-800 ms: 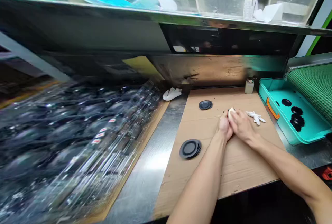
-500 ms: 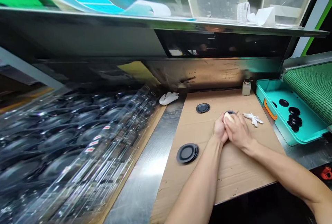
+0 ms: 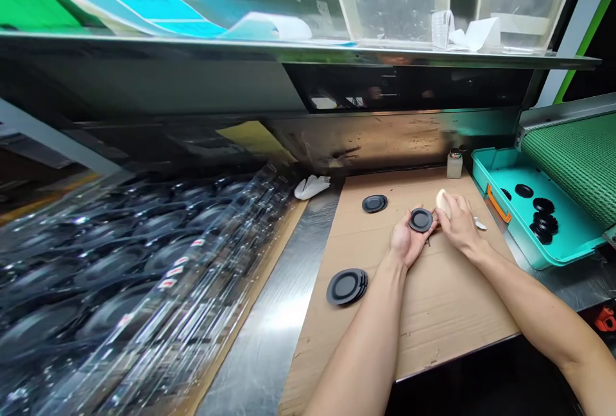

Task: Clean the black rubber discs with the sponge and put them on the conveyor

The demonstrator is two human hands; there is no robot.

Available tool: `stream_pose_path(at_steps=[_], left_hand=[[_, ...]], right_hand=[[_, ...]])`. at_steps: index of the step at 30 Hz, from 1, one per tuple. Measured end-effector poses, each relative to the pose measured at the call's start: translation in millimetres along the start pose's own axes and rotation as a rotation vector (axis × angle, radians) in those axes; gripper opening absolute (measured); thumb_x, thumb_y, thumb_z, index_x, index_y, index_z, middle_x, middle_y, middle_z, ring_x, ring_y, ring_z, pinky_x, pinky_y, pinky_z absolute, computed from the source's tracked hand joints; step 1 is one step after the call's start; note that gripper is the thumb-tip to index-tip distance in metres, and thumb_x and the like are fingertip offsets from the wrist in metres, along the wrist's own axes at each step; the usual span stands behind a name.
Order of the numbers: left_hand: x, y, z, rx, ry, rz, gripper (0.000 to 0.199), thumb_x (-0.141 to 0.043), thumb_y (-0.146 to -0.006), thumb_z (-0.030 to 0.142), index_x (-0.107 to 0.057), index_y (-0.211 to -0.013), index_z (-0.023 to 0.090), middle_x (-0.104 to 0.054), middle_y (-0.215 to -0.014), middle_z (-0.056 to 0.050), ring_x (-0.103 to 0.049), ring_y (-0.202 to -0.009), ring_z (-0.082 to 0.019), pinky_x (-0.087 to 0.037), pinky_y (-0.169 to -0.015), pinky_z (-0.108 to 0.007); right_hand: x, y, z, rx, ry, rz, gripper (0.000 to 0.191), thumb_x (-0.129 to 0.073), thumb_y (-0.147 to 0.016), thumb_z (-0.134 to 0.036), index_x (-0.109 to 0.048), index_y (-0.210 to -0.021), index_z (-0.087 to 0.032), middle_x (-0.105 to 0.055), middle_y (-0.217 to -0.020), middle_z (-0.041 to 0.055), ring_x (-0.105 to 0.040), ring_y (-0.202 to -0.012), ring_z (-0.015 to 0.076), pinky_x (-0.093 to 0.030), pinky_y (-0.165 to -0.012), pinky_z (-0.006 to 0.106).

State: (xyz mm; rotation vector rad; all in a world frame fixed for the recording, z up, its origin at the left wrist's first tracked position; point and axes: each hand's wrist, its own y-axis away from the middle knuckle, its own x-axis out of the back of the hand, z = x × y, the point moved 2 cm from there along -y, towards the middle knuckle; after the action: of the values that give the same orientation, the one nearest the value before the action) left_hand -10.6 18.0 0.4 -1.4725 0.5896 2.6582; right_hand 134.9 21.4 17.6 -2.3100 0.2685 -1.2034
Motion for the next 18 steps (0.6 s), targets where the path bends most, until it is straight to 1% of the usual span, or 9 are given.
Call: stream_pose_path(at_steps=[2, 4, 5, 7, 9, 11, 12, 14, 18], left_hand=[[0.4, -1.6, 2.1, 0.008, 0.003, 0.001, 0.033, -0.035, -0.106, 0.035, -0.061, -0.109, 0.015, -0.072, -0.096, -0.015, -0.073, -0.089, -0.023, -0.062, -0.076, -0.036], [1.1, -3.0, 3.5, 0.019, 0.000, 0.017, 0.034, -0.035, -0.106, 0.037, -0.061, -0.105, 0.014, -0.070, -0.088, -0.013, -0.072, -0.078, -0.020, -0.060, -0.068, -0.030], [1.5, -3.4, 3.9, 0.032, -0.009, 0.032, 0.038, -0.034, -0.106, 0.039, -0.062, -0.102, 0.013, -0.069, -0.082, -0.012, -0.070, -0.071, -0.018, -0.058, -0.061, -0.026], [2.4, -3.2, 4.5, 0.064, -0.030, 0.058, 0.049, -0.030, -0.106, 0.048, -0.062, -0.095, 0.011, -0.065, -0.073, -0.011, -0.064, -0.059, -0.016, -0.049, -0.046, -0.020], [2.6, -1.7, 5.2, 0.094, -0.042, 0.056, 0.059, -0.025, -0.104, 0.056, -0.061, -0.090, 0.011, -0.062, -0.068, -0.011, -0.059, -0.051, -0.015, -0.040, -0.037, -0.019], [2.3, 0.3, 5.9, 0.118, -0.054, 0.044, 0.065, -0.022, -0.102, 0.062, -0.061, -0.089, 0.011, -0.062, -0.067, -0.011, -0.056, -0.047, -0.015, -0.036, -0.034, -0.019], [2.1, 1.2, 6.2, 0.129, -0.065, 0.046, 0.067, -0.022, -0.101, 0.063, -0.061, -0.089, 0.011, -0.062, -0.067, -0.011, -0.055, -0.046, -0.015, -0.036, -0.033, -0.019], [1.8, 2.5, 6.6, 0.142, -0.087, 0.061, 0.068, -0.021, -0.101, 0.064, -0.062, -0.090, 0.010, -0.062, -0.066, -0.012, -0.055, -0.045, -0.015, -0.037, -0.033, -0.019], [0.8, 3.1, 7.2, 0.157, -0.088, 0.085, 0.067, -0.021, -0.101, 0.061, -0.062, -0.091, 0.010, -0.061, -0.063, -0.012, -0.056, -0.046, -0.015, -0.041, -0.035, -0.020]], right_hand=[[8.5, 0.6, 0.2, -0.006, -0.130, 0.055, 0.051, -0.061, -0.090, -0.032, -0.054, -0.138, -0.016, -0.059, -0.127, 0.0173, -0.056, -0.118, 0.0293, -0.048, -0.102, 0.044], [14.8, 2.2, -4.5, -0.076, -0.242, 0.041, 0.054, -0.071, -0.081, -0.035, -0.058, -0.130, -0.018, -0.062, -0.124, 0.0145, -0.061, -0.111, 0.0271, -0.050, -0.098, 0.041], [17.1, 2.8, -7.6, -0.126, -0.297, 0.012, 0.054, -0.075, -0.076, -0.036, -0.060, -0.125, -0.019, -0.064, -0.121, 0.0123, -0.063, -0.105, 0.0258, -0.052, -0.095, 0.040], [20.6, 3.6, -14.0, -0.228, -0.440, -0.085, 0.055, -0.080, -0.070, -0.038, -0.062, -0.119, -0.020, -0.069, -0.113, 0.0081, -0.066, -0.096, 0.0233, -0.053, -0.089, 0.038], [24.0, 3.4, -19.1, -0.300, -0.604, -0.176, 0.056, -0.081, -0.070, -0.041, -0.061, -0.118, -0.020, -0.072, -0.106, 0.0058, -0.067, -0.094, 0.0219, -0.054, -0.086, 0.036], [28.2, 2.5, -21.9, -0.337, -0.706, -0.219, 0.054, -0.081, -0.070, -0.042, -0.063, -0.115, -0.019, -0.072, -0.107, 0.0057, -0.067, -0.098, 0.0216, -0.052, -0.088, 0.034], [30.4, 2.0, -22.4, -0.346, -0.717, -0.223, 0.052, -0.081, -0.070, -0.042, -0.065, -0.114, -0.018, -0.072, -0.109, 0.0061, -0.067, -0.100, 0.0218, -0.052, -0.089, 0.034], [33.6, 1.5, -22.7, -0.359, -0.703, -0.230, 0.051, -0.082, -0.068, -0.042, -0.068, -0.111, -0.018, -0.071, -0.112, 0.0065, -0.065, -0.103, 0.0222, -0.050, -0.091, 0.034], [34.1, 3.0, -22.5, -0.378, -0.681, -0.274, 0.051, -0.081, -0.068, -0.041, -0.070, -0.111, -0.017, -0.072, -0.110, 0.0064, -0.065, -0.101, 0.0216, -0.051, -0.089, 0.034]])
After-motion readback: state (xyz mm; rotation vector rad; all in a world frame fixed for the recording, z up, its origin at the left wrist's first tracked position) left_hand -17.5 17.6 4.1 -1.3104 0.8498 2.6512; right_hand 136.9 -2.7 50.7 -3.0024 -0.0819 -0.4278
